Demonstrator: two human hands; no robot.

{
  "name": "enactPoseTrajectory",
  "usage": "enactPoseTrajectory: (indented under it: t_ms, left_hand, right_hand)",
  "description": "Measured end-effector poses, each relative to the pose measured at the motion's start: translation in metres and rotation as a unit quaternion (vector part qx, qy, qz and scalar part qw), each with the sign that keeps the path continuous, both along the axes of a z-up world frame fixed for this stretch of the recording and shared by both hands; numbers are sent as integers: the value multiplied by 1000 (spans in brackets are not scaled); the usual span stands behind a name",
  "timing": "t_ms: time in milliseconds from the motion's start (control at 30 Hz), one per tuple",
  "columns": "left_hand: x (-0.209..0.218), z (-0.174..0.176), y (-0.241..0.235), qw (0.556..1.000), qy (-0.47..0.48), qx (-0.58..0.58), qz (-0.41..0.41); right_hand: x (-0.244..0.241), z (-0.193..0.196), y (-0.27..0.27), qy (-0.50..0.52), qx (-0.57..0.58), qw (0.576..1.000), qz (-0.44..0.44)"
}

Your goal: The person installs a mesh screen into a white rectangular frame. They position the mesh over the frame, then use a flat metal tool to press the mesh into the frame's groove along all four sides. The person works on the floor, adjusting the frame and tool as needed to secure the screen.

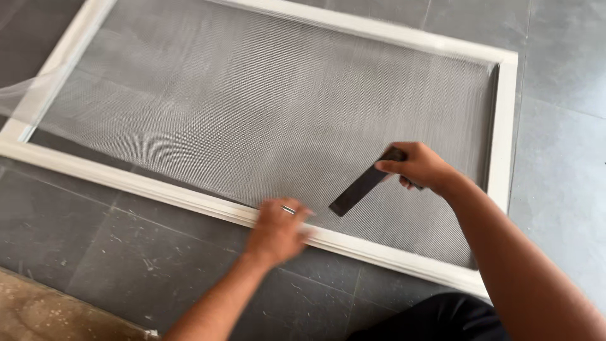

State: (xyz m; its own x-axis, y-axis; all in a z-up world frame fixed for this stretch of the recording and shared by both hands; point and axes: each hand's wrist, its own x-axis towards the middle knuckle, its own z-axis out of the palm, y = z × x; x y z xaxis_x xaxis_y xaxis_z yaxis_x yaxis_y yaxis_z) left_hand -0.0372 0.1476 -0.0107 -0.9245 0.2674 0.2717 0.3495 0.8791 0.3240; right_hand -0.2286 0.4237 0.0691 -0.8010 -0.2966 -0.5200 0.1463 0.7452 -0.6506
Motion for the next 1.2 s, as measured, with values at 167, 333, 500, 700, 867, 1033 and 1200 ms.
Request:
enactPoseTrajectory:
  t_ms: [167,333,500,700,867,1033,1200]
  left_hand:
    - [-1,-15,-40,997,-12,-47,58]
    - [-6,-24,-33,991,28,-68,109]
    - [-8,-21,-32,992,57,-60,97]
    - [-7,-20,-28,988,105,-41,102]
    - [-2,-20,-30,990,61,-66,113]
    - [-6,-15,-29,988,72,-70,113]
    - [1,-19,-29,990,88,-64,94]
  right_hand:
    - [-14,-20,-31,-4,90,985,150]
    - [-13,-8,-68,-22,83,976,202]
    - [41,38,-105,244,165,869,398]
    - [8,54,-64,-20,150,948,279]
    - [35,-2,0,104,186,919,331]
    - [29,7,40,-71,131,970,194]
    - [77,32,11,84,173,927,322]
